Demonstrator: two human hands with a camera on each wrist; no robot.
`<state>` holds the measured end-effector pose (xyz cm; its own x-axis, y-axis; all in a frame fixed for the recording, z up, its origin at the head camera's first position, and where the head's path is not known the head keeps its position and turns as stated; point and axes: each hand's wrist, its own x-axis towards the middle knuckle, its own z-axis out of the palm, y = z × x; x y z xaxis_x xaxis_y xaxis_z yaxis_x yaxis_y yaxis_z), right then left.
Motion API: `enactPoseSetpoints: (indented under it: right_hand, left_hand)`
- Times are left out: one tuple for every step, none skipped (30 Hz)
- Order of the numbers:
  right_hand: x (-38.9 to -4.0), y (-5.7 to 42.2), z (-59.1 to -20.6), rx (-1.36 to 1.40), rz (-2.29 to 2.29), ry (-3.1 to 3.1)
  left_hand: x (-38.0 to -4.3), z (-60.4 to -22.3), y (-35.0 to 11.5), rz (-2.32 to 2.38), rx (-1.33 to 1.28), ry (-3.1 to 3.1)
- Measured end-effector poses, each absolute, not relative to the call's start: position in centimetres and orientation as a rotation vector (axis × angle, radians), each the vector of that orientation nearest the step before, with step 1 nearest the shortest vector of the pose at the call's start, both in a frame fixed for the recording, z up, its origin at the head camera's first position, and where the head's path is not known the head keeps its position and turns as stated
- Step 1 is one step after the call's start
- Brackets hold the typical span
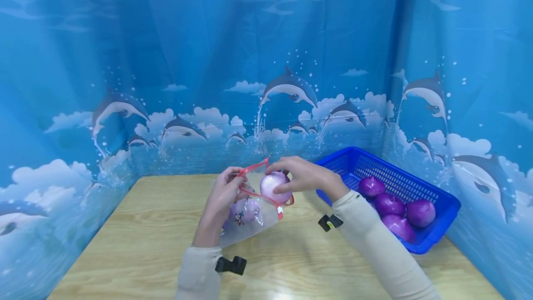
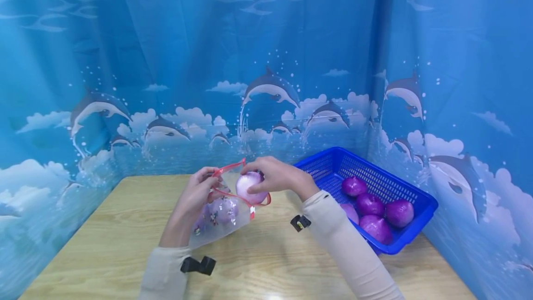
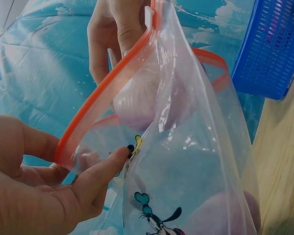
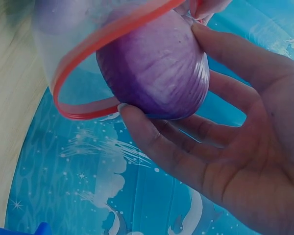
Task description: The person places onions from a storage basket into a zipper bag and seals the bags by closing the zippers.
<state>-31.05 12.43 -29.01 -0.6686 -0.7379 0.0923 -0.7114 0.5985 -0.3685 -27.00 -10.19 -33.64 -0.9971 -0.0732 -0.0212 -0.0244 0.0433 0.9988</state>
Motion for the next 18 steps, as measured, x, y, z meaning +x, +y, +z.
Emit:
enactPoseSetpoints:
  right_hand:
    - [-31.01, 12.38, -29.04, -1.248, -0.58, 2.751]
    - [-30.97, 12.33, -29.04, -1.239, -0.571, 2.758]
    - [-30.93, 12.29, -29.06, -1.239, -0.564, 2.764]
    - [-30.9, 12.25, -29.06, -1.228, -0.558, 2.771]
    - [-30.87, 12.22, -29.05, -1.226, -0.555, 2.775]
    - [-30.84, 12.2, -29.04, -1.224, -0.553, 2.777]
    - [-30.82, 12.17, -29.04, -1.214, -0.552, 2.781]
    - [-30.8, 12.14, -29.05, -1.205, -0.551, 2.783]
    - [-30.79, 12.1, -29.08, -1.205, -0.555, 2.784]
    - [-30.78, 12.09, -29.1, -1.2, -0.559, 2.785]
    - [-30.78, 12.07, -29.12, -1.202, -0.565, 2.784]
    - [-30.78, 12.06, -29.15, -1.199, -0.57, 2.784]
    - [-30.77, 12.04, -29.17, -1.192, -0.574, 2.785]
    - [-30.77, 12.04, -29.17, -1.192, -0.577, 2.785]
    - [-30.78, 12.04, -29.17, -1.192, -0.578, 2.784]
    - [-30.78, 12.05, -29.16, -1.194, -0.577, 2.784]
    - [-30.78, 12.05, -29.13, -1.197, -0.574, 2.784]
    - [-30.77, 12.06, -29.09, -1.205, -0.573, 2.782]
  left_hand:
    - [-27.04, -33.64, -10.19, -2.146, 0.107, -2.243]
    - [-27.08, -33.64, -10.19, -2.145, 0.11, -2.244]
    - [-27.13, -33.66, -10.2, -2.144, 0.113, -2.243]
    - [-27.17, -33.65, -10.21, -2.144, 0.113, -2.241]
    - [-27.19, -33.64, -10.22, -2.141, 0.116, -2.239]
    - [-27.23, -33.67, -10.22, -2.139, 0.116, -2.237]
    - [-27.25, -33.66, -10.24, -2.14, 0.12, -2.234]
    - [-27.25, -33.64, -10.25, -2.145, 0.118, -2.225]
    - [-27.24, -33.61, -10.26, -2.148, 0.12, -2.217]
    - [-27.22, -33.56, -10.26, -2.152, 0.121, -2.209]
    - [-27.19, -33.54, -10.29, -2.153, 0.12, -2.2]
    - [-27.15, -33.48, -10.29, -2.154, 0.121, -2.194]
    - [-27.1, -33.4, -10.29, -2.156, 0.125, -2.188]
    - [-27.08, -33.38, -10.29, -2.155, 0.125, -2.182]
    - [-27.05, -33.37, -10.3, -2.152, 0.126, -2.18]
    - [-27.02, -33.36, -10.3, -2.15, 0.124, -2.174]
    - [-27.0, -33.37, -10.32, -2.149, 0.121, -2.169]
    - [-26.98, -33.36, -10.3, -2.15, 0.116, -2.163]
